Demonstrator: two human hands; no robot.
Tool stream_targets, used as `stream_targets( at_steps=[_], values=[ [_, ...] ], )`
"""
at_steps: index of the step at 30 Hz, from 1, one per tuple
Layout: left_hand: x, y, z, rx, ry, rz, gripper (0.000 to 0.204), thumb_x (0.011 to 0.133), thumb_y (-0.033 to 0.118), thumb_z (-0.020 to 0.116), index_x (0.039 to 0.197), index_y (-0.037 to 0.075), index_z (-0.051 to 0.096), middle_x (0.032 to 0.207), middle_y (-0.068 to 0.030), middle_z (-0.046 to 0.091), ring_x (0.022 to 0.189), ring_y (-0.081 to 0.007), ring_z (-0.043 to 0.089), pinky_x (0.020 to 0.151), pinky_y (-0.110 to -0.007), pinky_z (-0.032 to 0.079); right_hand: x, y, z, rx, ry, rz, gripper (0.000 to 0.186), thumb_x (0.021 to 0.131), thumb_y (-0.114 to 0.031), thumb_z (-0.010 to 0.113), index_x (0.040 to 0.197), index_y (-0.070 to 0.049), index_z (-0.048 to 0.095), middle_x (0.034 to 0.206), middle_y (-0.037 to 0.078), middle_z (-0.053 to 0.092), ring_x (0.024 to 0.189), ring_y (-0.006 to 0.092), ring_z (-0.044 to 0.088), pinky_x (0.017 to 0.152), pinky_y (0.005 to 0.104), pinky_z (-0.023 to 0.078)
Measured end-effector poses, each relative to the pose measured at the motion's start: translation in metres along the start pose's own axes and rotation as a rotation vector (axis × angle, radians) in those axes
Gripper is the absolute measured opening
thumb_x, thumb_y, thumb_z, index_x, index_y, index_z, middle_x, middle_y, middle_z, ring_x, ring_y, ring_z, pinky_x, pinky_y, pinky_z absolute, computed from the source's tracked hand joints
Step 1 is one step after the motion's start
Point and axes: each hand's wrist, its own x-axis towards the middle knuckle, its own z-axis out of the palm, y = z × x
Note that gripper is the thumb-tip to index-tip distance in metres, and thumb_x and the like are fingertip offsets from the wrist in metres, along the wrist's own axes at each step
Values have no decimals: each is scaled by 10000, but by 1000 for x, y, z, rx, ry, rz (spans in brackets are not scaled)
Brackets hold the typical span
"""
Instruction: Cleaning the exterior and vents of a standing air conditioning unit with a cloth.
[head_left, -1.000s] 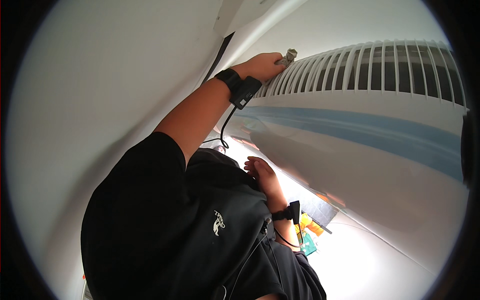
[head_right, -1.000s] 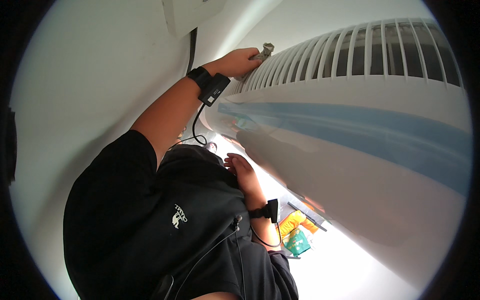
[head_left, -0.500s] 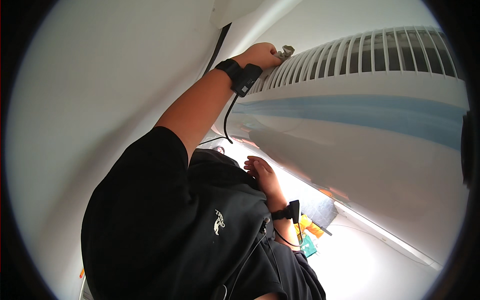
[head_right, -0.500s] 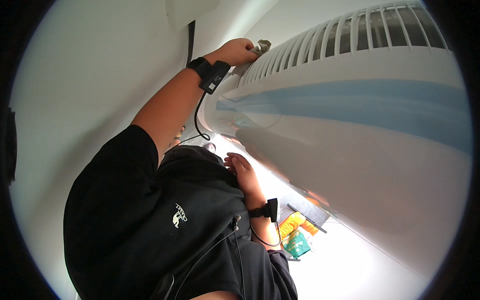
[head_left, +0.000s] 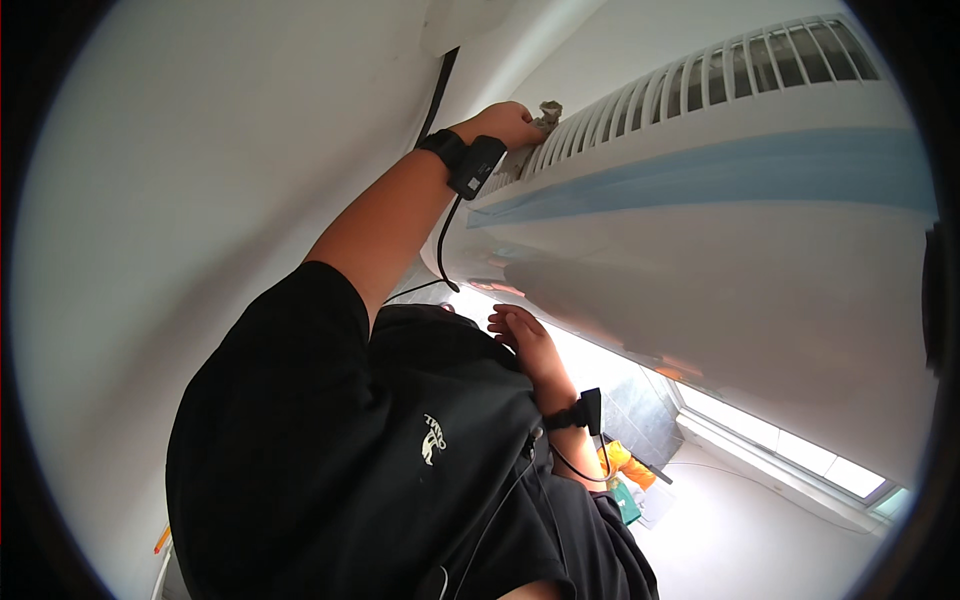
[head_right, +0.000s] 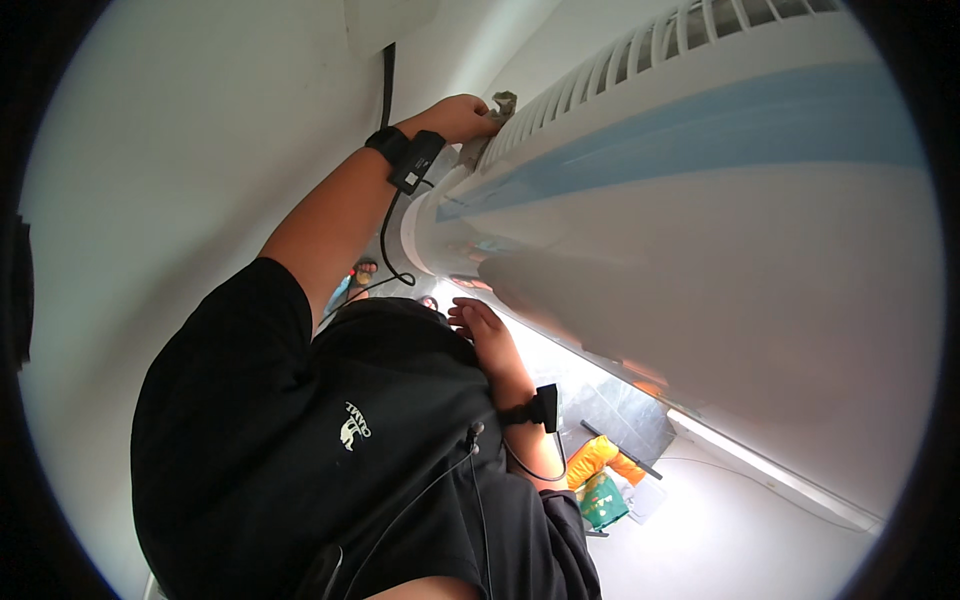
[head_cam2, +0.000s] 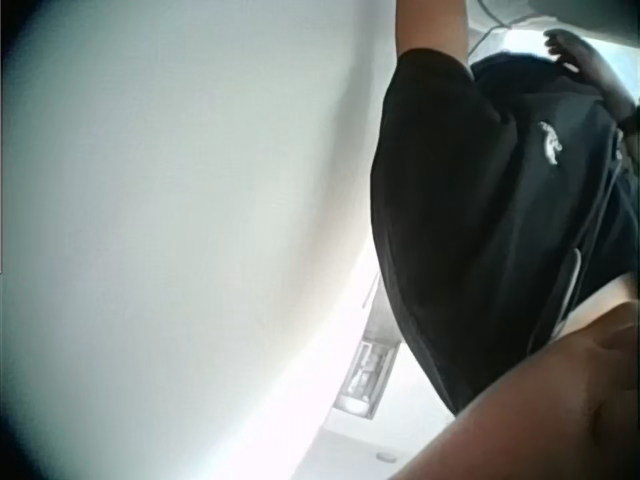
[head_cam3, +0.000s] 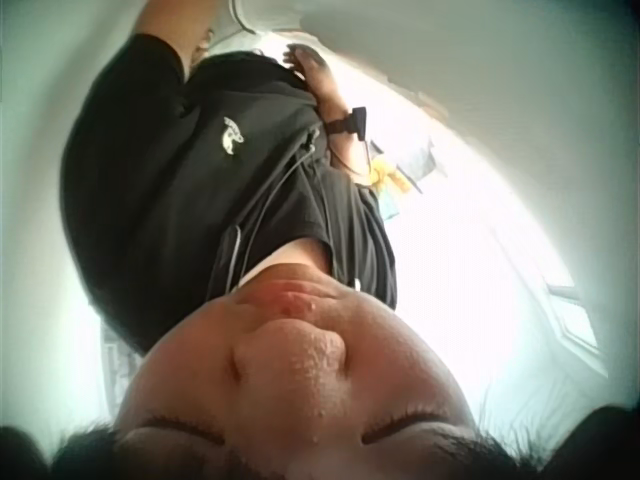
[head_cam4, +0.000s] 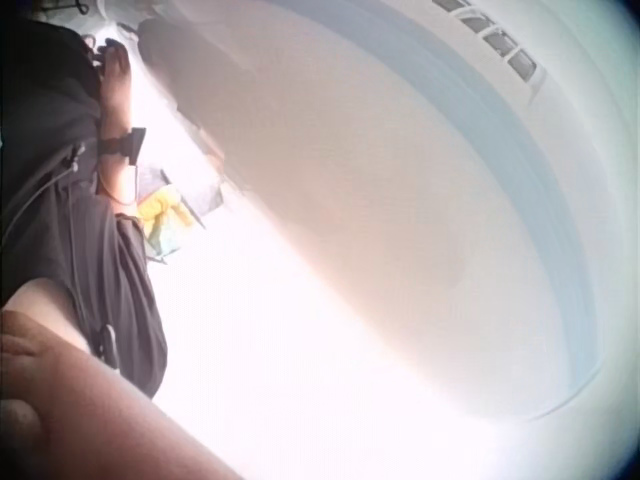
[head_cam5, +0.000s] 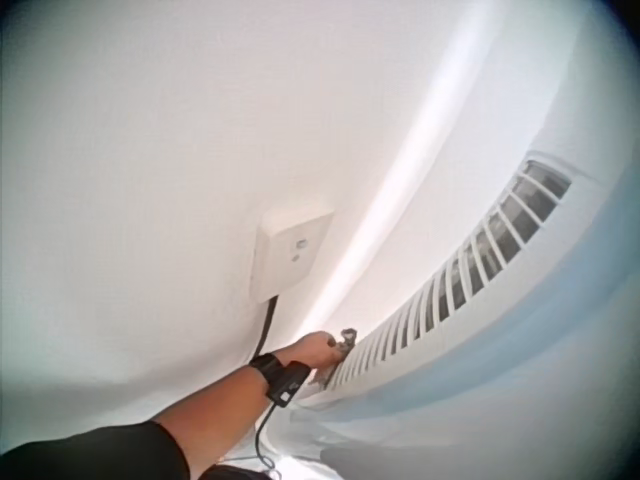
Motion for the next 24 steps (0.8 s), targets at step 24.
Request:
stream_targets(
  at_steps=[24],
  values=[
    [-105, -17, 55, -638, -10, -159, 393, 866, 189, 713, 1155, -57, 609, 1011, -95, 644, 877, -165, 596, 797, -300, 469, 20, -11, 7, -183, -126, -190, 345, 1000, -239, 516, 1231, 6, 590, 1065, 99, 667, 992, 174, 630, 870, 294, 480]
  ],
)
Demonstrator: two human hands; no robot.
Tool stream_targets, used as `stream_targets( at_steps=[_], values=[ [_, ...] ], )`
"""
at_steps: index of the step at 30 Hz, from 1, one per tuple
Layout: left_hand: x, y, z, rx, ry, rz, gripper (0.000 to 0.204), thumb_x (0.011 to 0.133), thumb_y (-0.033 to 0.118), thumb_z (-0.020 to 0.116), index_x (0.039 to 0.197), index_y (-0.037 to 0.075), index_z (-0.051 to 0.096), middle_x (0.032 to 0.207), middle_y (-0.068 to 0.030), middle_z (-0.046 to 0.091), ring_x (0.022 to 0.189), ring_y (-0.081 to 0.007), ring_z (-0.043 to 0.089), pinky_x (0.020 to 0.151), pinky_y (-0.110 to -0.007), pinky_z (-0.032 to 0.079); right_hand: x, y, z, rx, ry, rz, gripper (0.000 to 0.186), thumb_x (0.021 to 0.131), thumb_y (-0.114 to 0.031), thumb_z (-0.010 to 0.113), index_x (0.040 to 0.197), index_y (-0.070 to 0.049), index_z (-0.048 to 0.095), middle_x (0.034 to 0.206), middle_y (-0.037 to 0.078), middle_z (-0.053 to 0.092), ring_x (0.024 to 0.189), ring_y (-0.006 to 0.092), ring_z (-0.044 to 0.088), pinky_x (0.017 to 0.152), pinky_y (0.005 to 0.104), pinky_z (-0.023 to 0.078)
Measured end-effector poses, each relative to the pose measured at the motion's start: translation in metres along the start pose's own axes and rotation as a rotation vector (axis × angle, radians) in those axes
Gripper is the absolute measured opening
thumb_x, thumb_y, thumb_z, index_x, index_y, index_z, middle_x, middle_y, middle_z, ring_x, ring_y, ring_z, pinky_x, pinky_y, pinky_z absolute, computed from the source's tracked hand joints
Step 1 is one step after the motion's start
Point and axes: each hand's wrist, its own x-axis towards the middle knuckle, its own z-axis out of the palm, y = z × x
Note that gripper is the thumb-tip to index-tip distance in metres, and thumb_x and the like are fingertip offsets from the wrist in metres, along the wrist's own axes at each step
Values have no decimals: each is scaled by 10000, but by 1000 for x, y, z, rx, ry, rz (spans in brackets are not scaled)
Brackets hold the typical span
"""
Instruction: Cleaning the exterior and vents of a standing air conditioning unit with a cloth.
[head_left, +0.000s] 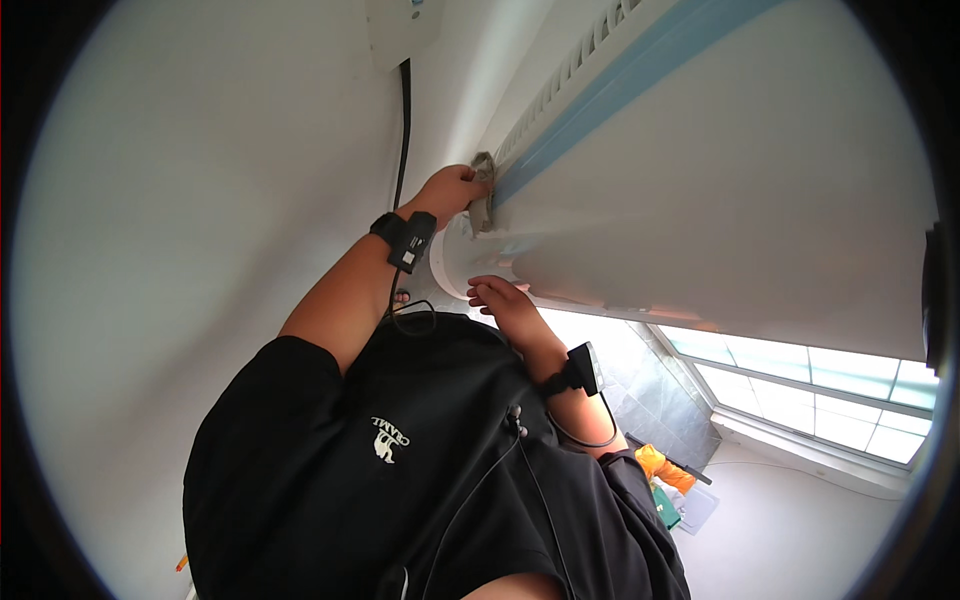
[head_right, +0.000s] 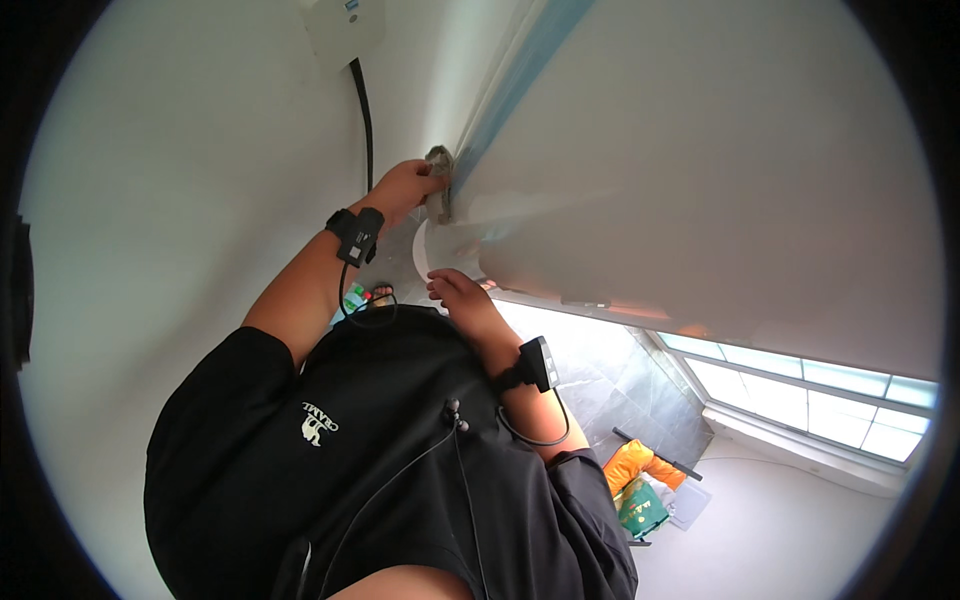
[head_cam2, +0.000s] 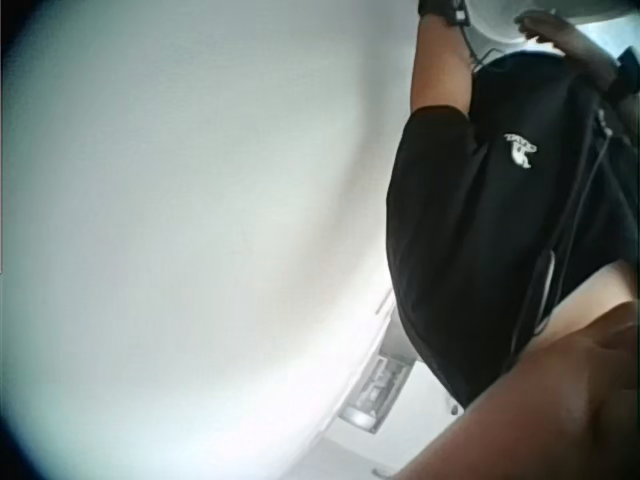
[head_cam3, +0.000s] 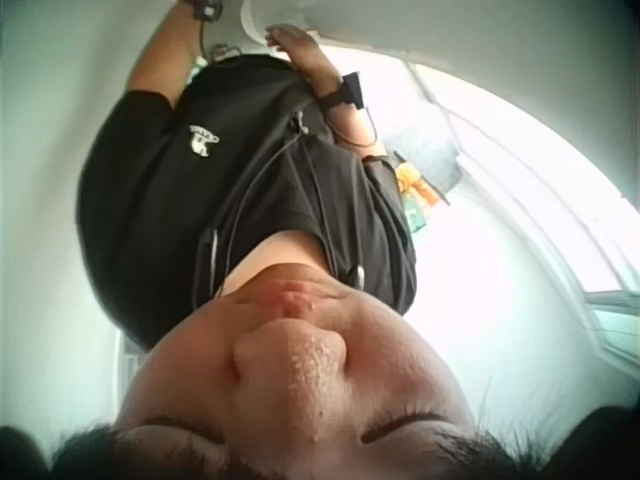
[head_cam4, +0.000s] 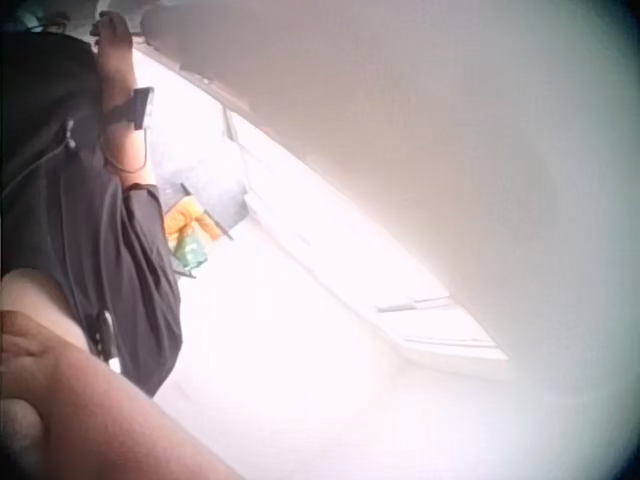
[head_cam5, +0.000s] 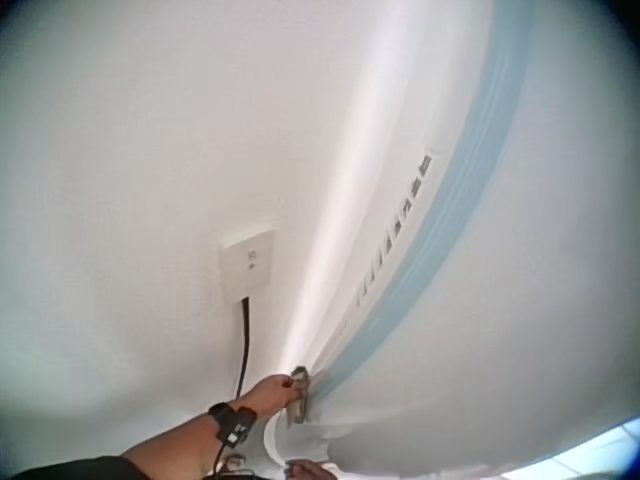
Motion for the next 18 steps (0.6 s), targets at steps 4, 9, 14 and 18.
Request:
stream_targets(
  at_steps=[4, 9, 14, 18],
  values=[
    [-16, -6, 8, -61, -42, -42, 388, 847, 166, 723, 1143, -52, 600, 971, -83, 623, 824, -156, 565, 751, -291, 457, 10, -2, 1, -265, 78, -131, 344, 974, -241, 550, 1216, -2, 601, 1080, 139, 669, 1004, 212, 636, 888, 316, 480],
    [-28, -16, 20, -152, 2, -46, 321, 860, 160, 710, 1094, -38, 616, 929, -65, 617, 800, -147, 550, 743, -293, 453, 11, -10, 4, -371, 149, -198, 343, 978, -227, 555, 1237, -4, 587, 1070, 113, 661, 998, 187, 622, 911, 307, 467],
    [-38, 13, 34, -120, -20, 65, 271, 904, 152, 677, 1101, -23, 616, 951, -46, 624, 852, -115, 568, 771, -277, 464, 11, -15, 6, -339, 186, -223, 334, 953, -228, 586, 1220, -27, 605, 1102, 166, 660, 1012, 242, 633, 892, 337, 487],
    [-43, 36, 43, -113, -24, 179, 291, 900, 189, 682, 1034, -65, 637, 912, -60, 624, 828, -127, 557, 748, -276, 446, 9, -22, 9, -320, 146, -175, 341, 956, -232, 588, 1223, -21, 601, 1084, 159, 670, 992, 228, 644, 880, 328, 495]
  ],
)
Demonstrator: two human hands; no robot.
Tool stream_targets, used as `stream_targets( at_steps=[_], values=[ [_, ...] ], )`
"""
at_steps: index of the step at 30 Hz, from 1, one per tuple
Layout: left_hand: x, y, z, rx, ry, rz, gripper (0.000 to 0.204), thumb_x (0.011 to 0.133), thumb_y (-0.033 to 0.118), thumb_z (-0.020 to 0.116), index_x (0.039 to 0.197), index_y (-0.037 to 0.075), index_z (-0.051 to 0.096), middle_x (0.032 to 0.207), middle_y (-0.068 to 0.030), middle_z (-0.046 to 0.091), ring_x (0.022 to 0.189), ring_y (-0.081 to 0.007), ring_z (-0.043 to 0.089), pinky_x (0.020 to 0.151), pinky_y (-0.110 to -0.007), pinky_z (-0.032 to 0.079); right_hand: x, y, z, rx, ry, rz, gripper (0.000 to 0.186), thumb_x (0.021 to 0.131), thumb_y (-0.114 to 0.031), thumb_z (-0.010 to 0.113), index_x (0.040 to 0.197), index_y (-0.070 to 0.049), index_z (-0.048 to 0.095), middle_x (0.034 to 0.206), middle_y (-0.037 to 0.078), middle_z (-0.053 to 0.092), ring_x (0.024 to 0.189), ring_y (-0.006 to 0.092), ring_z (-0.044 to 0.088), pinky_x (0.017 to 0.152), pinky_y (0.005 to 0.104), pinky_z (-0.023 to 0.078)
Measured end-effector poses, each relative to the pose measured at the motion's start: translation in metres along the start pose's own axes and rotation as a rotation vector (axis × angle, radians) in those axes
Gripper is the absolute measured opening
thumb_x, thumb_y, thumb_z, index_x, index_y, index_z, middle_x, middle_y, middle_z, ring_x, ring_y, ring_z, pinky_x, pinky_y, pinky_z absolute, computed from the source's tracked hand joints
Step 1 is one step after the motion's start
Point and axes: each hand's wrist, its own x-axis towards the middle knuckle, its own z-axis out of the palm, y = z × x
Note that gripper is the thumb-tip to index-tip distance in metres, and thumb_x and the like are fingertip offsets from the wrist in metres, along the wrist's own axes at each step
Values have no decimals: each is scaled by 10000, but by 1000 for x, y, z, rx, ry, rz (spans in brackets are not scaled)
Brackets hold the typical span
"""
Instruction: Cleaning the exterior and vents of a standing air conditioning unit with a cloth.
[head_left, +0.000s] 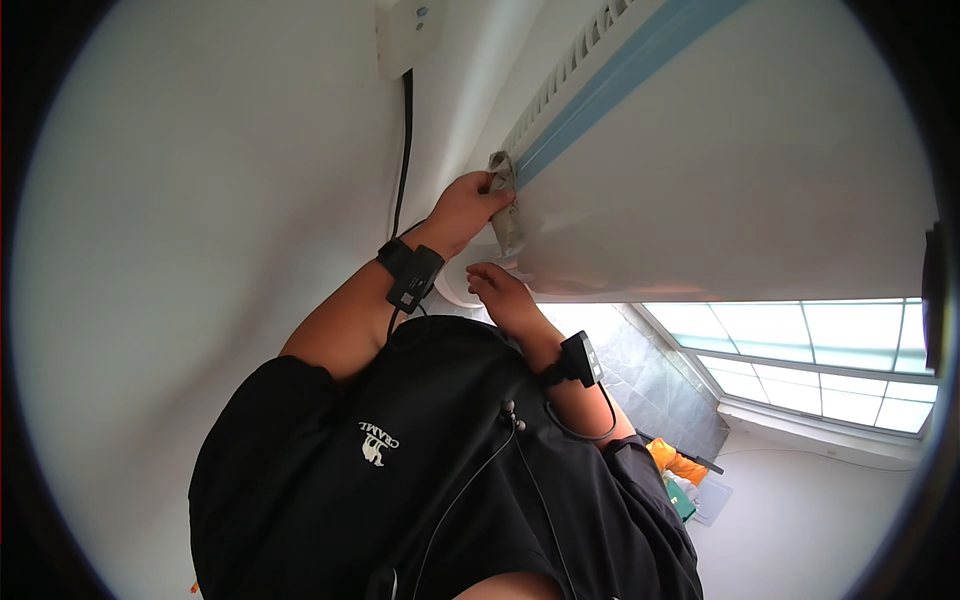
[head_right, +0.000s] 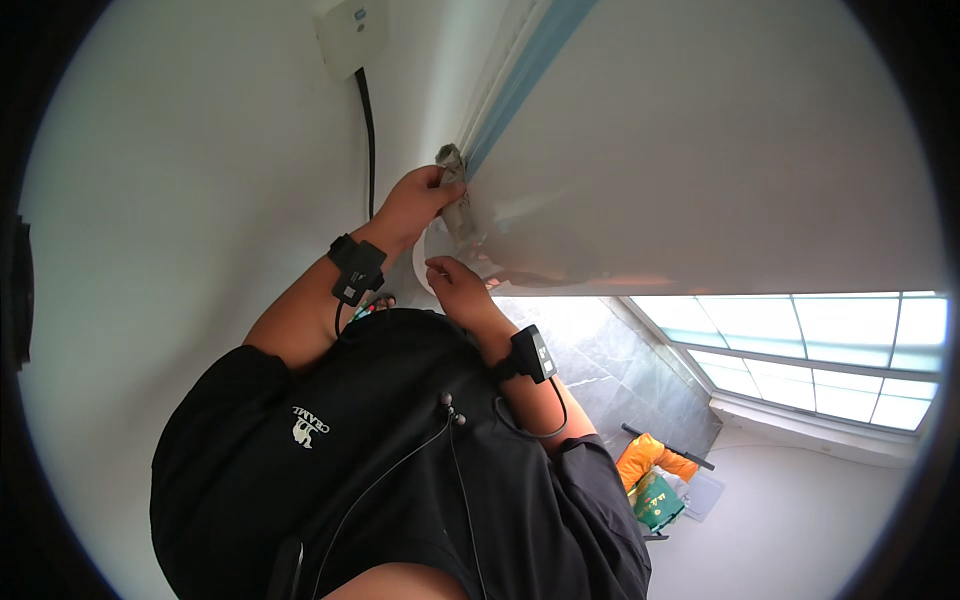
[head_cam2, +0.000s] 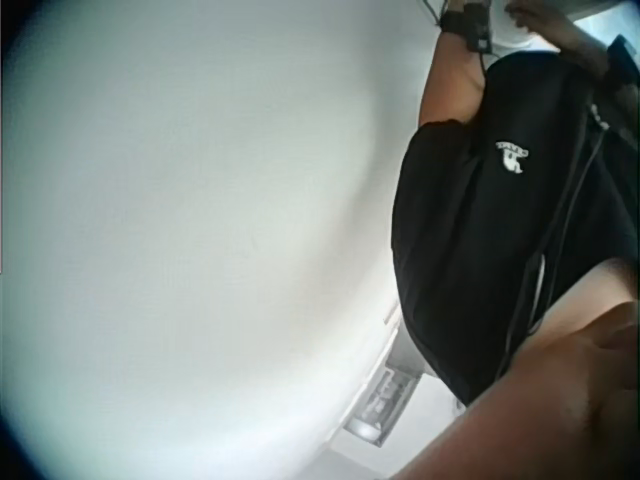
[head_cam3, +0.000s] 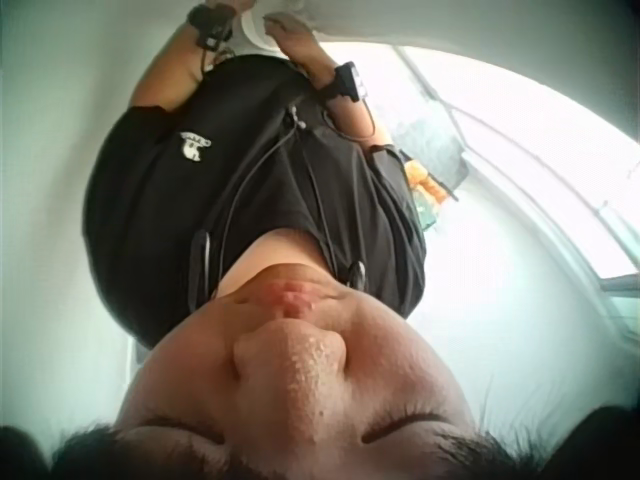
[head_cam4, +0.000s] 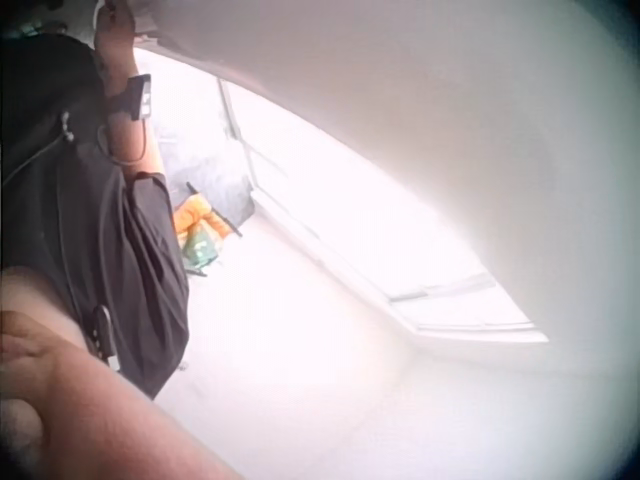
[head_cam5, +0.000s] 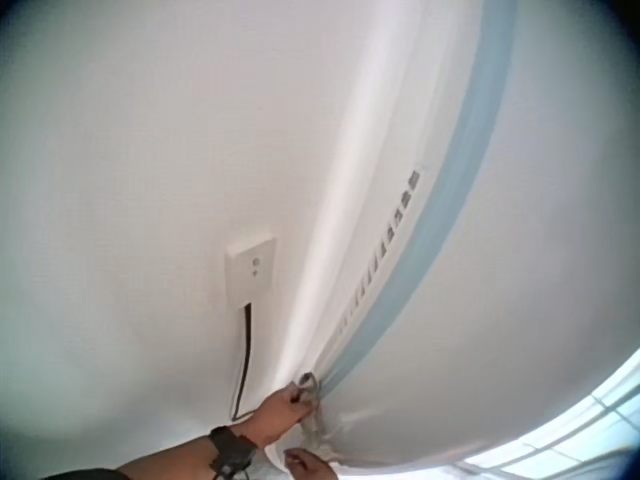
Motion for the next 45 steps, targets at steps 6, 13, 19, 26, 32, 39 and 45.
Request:
stream_targets(
  at_steps=[6, 13, 19, 26, 32, 39, 45],
  values=[
    [1, -1, 2, -7, -8, 82, 315, 907, 203, 684, 1075, -58, 629, 957, -75, 635, 855, -129, 568, 759, -271, 451, -5, -8, -1, 101, -3, 45, 357, 956, -236, 588, 1227, -3, 595, 1089, 157, 682, 984, 218, 658, 881, 319, 498],
    [20, -92, -28, -118, 5, -231, 367, 919, 170, 662, 1191, -59, 575, 1069, -120, 645, 956, -192, 621, 813, -316, 497, -6, -17, -4, 60, -51, 120, 365, 958, -249, 562, 1229, -7, 595, 1082, 149, 686, 1009, 211, 649, 903, 312, 483],
    [20, -72, -16, -196, -3, -218, 358, 915, 147, 656, 1191, -64, 569, 1078, -116, 637, 961, -196, 621, 846, -327, 498, -3, 4, -3, 81, -86, 148, 377, 957, -260, 548, 1226, -1, 599, 1052, 139, 689, 1014, 219, 648, 914, 314, 476],
    [9, -15, 1, -176, -54, -26, 368, 907, 163, 668, 1176, -70, 578, 1060, -115, 640, 962, -177, 600, 869, -304, 468, 2, 14, 2, 53, -105, 193, 385, 966, -267, 540, 1237, 1, 596, 1040, 126, 693, 1012, 214, 648, 914, 325, 477],
    [26, -47, -21, -185, -74, -205, 385, 922, 143, 655, 1240, -43, 543, 1137, -106, 613, 1026, -172, 599, 892, -314, 479, 1, 8, 2, 49, -129, 295, 384, 973, -262, 540, 1243, 7, 588, 1049, 124, 691, 995, 204, 652, 885, 313, 482],
    [15, 17, -13, -12, -106, -7, 373, 902, 169, 674, 1192, -48, 584, 1068, -89, 649, 1000, -152, 596, 891, -291, 474, 5, 12, 5, 119, -134, 303, 343, 1022, -220, 484, 1268, 5, 564, 1108, 104, 660, 1022, 182, 631, 902, 321, 491],
    [34, -6, -30, 93, -80, 2, 423, 866, 289, 699, 1112, -49, 630, 995, -134, 677, 915, -218, 642, 824, -318, 490, 8, 16, 6, 133, -135, 351, 340, 1030, -222, 478, 1270, 6, 555, 1121, 101, 657, 1027, 189, 632, 909, 327, 490]
  ],
)
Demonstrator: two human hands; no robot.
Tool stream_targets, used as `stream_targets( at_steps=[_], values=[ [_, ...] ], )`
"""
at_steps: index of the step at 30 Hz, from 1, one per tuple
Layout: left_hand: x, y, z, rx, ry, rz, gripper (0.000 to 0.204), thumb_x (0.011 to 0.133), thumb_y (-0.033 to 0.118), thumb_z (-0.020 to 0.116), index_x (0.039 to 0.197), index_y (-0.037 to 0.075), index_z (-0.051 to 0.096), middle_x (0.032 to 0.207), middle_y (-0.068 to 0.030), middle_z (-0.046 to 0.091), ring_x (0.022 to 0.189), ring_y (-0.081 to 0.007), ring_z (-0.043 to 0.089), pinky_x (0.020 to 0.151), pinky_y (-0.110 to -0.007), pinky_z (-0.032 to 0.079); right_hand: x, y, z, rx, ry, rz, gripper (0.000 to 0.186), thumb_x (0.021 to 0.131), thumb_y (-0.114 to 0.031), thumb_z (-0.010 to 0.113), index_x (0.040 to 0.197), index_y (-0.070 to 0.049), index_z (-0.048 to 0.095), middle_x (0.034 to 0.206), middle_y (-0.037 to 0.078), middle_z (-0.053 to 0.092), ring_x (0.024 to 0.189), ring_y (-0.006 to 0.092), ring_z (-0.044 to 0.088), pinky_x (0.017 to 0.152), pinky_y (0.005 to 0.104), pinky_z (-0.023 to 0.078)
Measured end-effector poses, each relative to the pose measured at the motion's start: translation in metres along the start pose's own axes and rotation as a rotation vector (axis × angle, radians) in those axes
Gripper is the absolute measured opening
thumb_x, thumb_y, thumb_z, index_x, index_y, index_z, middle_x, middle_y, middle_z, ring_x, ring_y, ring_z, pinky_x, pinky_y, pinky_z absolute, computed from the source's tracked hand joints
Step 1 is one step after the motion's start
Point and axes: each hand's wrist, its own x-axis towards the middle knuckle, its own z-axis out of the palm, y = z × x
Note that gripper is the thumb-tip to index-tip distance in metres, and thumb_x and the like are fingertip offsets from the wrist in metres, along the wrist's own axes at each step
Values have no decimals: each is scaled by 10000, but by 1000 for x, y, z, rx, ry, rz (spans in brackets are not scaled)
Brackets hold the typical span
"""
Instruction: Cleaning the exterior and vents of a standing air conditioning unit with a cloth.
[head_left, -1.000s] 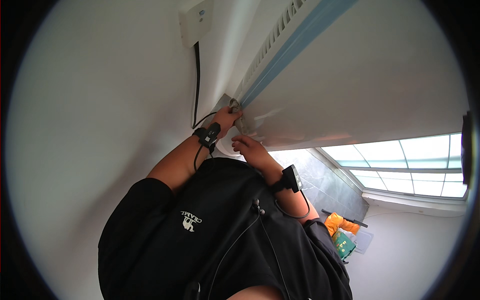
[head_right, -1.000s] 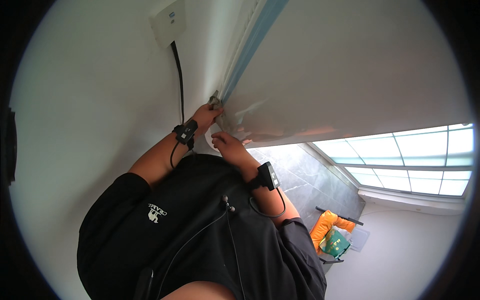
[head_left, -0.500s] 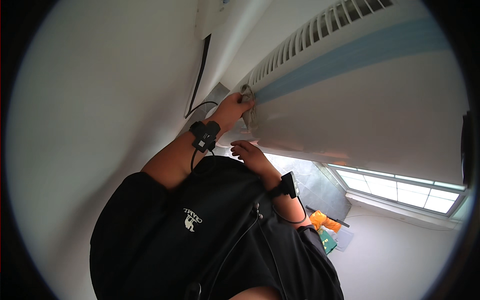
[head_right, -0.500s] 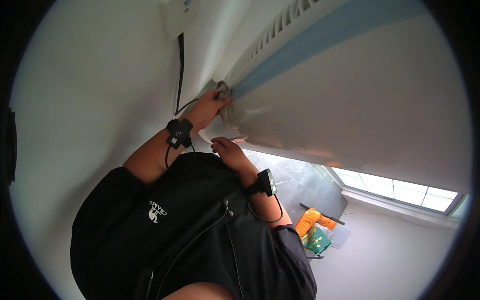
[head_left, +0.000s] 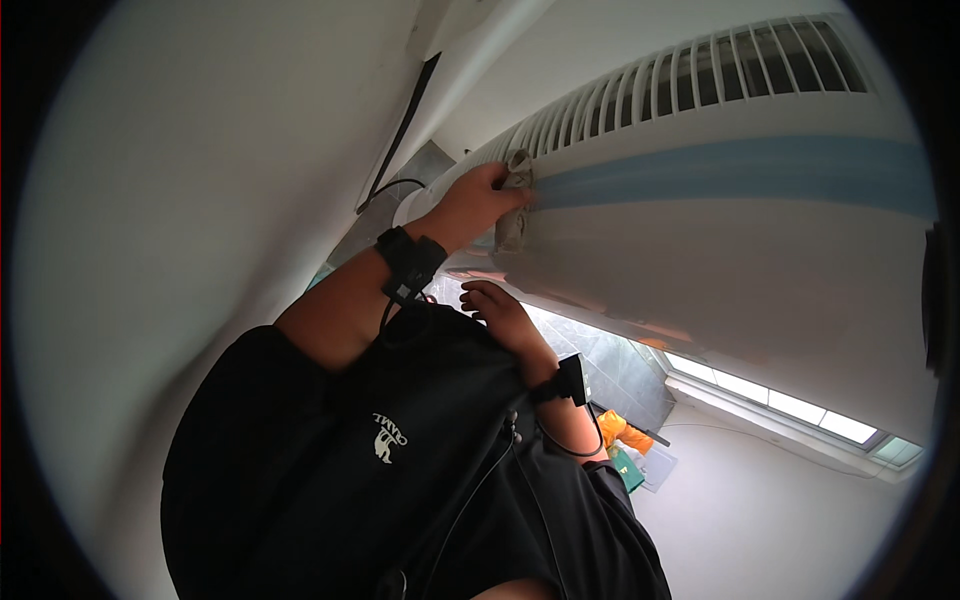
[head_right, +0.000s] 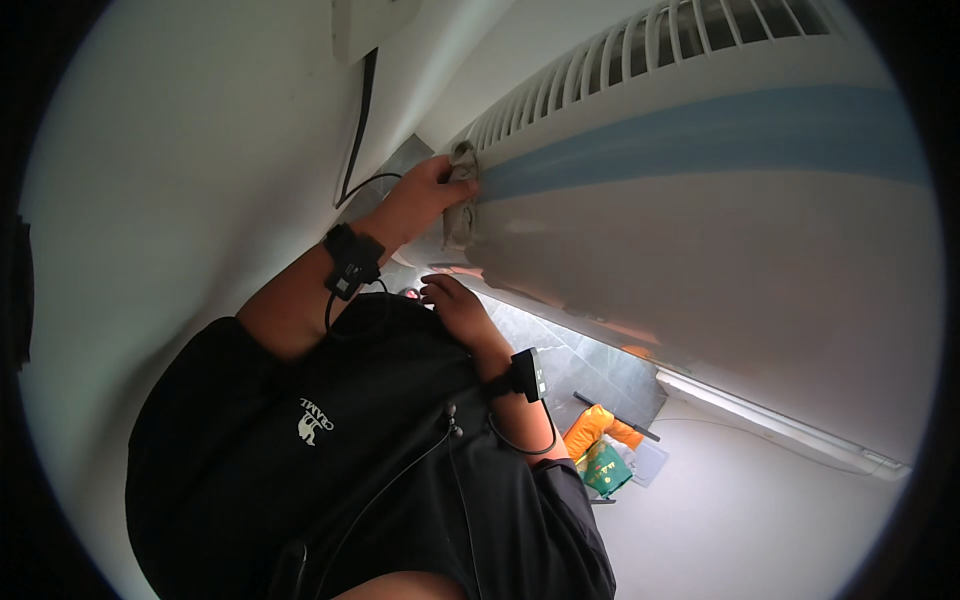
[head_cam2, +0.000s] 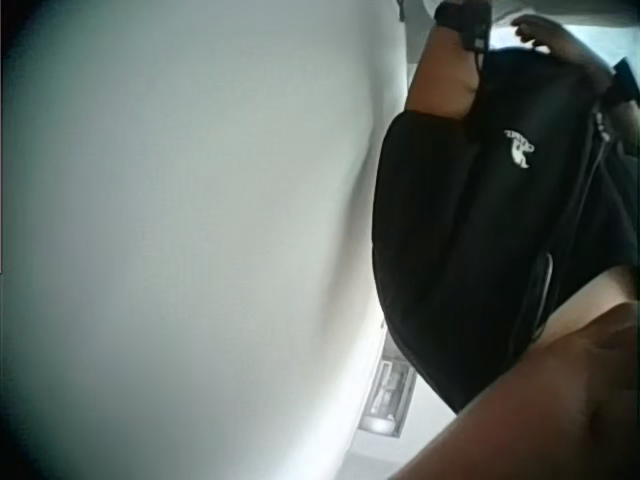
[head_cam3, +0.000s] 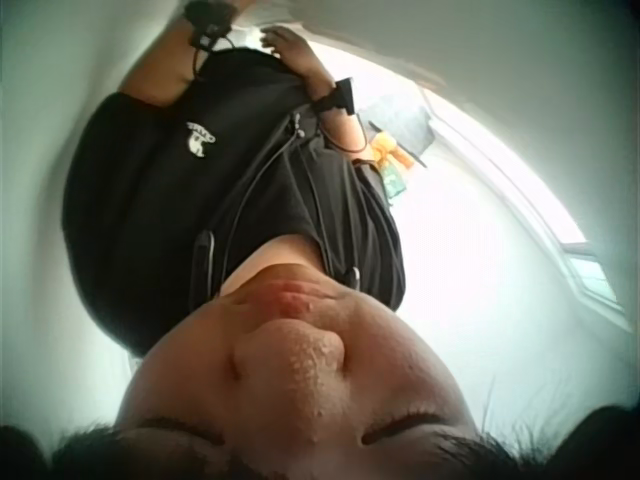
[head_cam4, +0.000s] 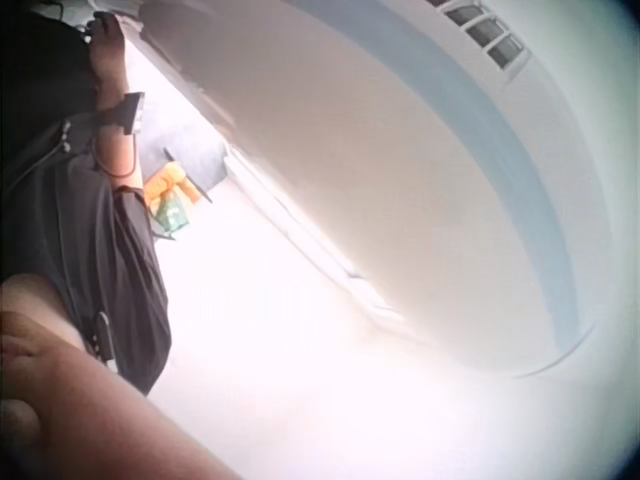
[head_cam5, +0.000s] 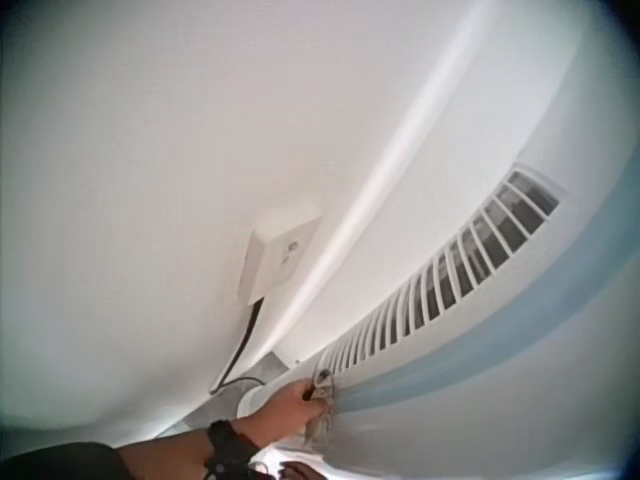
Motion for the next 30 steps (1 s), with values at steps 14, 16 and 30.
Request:
stream_targets(
  at_steps=[14, 16, 30],
  values=[
    [-17, 57, 18, 13, -3, 68, 335, 907, 185, 669, 1154, -28, 590, 1042, -80, 654, 972, -135, 599, 868, -295, 473, 5, 3, 0, -44, 8, -31, 324, 983, -179, 487, 1217, 22, 585, 1114, 131, 670, 1013, 192, 658, 924, 307, 475],
    [-19, 65, 20, -17, -20, 62, 328, 911, 181, 666, 1154, -26, 590, 1041, -80, 655, 970, -132, 596, 868, -293, 473, 4, -1, 2, -77, 26, -44, 345, 979, -199, 493, 1234, 15, 584, 1085, 127, 680, 998, 192, 660, 904, 304, 480],
    [-37, 123, 45, -235, -83, 82, 357, 942, 165, 640, 1217, -47, 556, 1100, -86, 631, 1017, -139, 582, 913, -290, 465, 3, 1, 0, -32, 9, -49, 383, 986, -271, 514, 1255, -9, 587, 1043, 116, 692, 974, 191, 651, 877, 304, 483]
  ],
)
